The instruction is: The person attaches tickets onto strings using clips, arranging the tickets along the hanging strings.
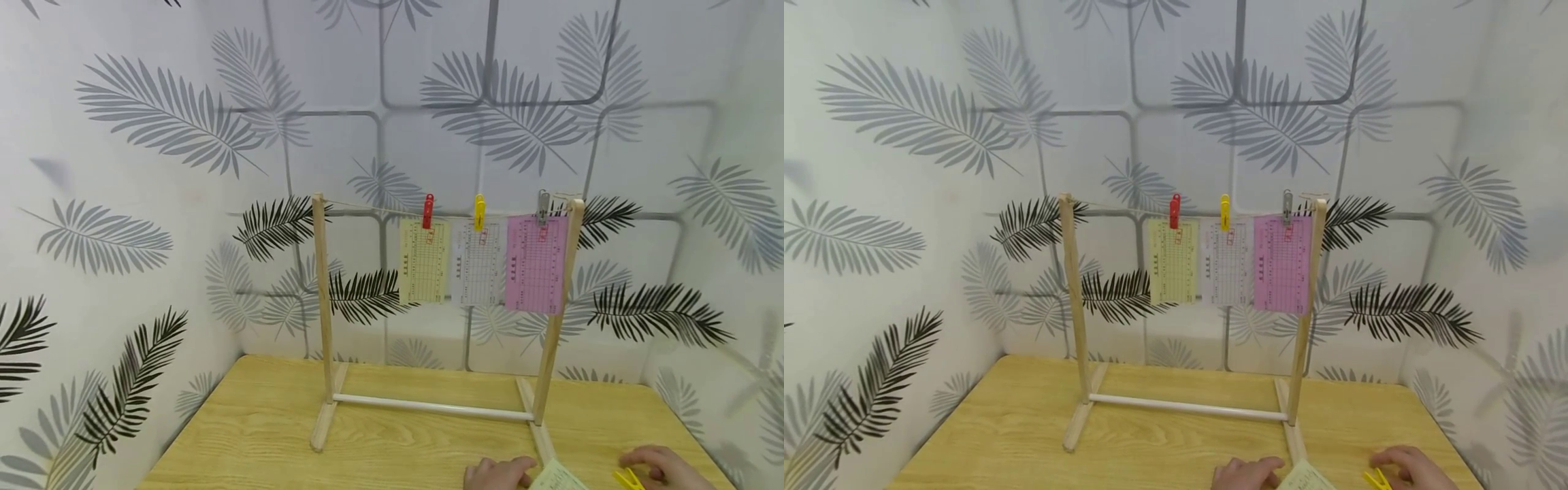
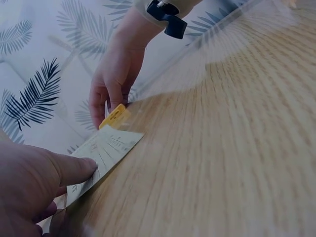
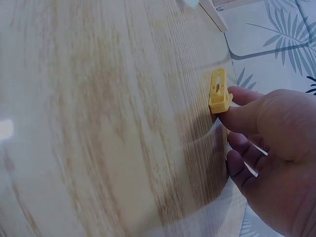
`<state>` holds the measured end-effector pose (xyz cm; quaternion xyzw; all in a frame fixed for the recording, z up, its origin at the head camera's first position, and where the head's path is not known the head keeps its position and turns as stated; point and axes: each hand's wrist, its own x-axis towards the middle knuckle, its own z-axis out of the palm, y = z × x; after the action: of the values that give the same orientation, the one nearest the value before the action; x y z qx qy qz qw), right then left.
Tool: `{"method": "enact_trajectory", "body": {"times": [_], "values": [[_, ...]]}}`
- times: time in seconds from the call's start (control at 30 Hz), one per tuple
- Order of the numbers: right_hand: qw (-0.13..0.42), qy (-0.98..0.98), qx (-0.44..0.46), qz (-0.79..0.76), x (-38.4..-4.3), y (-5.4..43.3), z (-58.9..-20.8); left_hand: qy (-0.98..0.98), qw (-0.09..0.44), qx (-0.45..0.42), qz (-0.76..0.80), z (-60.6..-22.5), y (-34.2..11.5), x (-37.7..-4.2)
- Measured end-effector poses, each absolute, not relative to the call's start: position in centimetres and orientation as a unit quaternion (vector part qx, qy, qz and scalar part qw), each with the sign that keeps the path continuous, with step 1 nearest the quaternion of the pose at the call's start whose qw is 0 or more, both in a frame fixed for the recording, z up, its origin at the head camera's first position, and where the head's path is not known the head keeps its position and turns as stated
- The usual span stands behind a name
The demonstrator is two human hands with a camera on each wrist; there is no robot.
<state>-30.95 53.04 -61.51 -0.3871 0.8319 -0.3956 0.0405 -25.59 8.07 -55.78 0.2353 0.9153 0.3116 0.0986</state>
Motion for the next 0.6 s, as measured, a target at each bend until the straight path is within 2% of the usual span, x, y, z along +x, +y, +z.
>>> {"method": "enact_trajectory", "body": {"times": [0.33, 0.5, 0.6], "values": [[0.008, 0.837, -0.388, -0.386, -30.2, 52.3, -61.3, 0.907, 0.038, 0.271, 0.321, -56.4, 7.7, -25.3], [-0.004, 0.854, -0.351, -0.384, -27.4, 49.7, -58.4, 0.891, 0.029, 0.289, 0.347, -56.5, 7.2, -25.5], [0.015, 0.857, -0.32, -0.404, -25.5, 48.2, -56.5, 0.873, 0.047, 0.295, 0.386, -56.3, 6.8, -25.6]]}}
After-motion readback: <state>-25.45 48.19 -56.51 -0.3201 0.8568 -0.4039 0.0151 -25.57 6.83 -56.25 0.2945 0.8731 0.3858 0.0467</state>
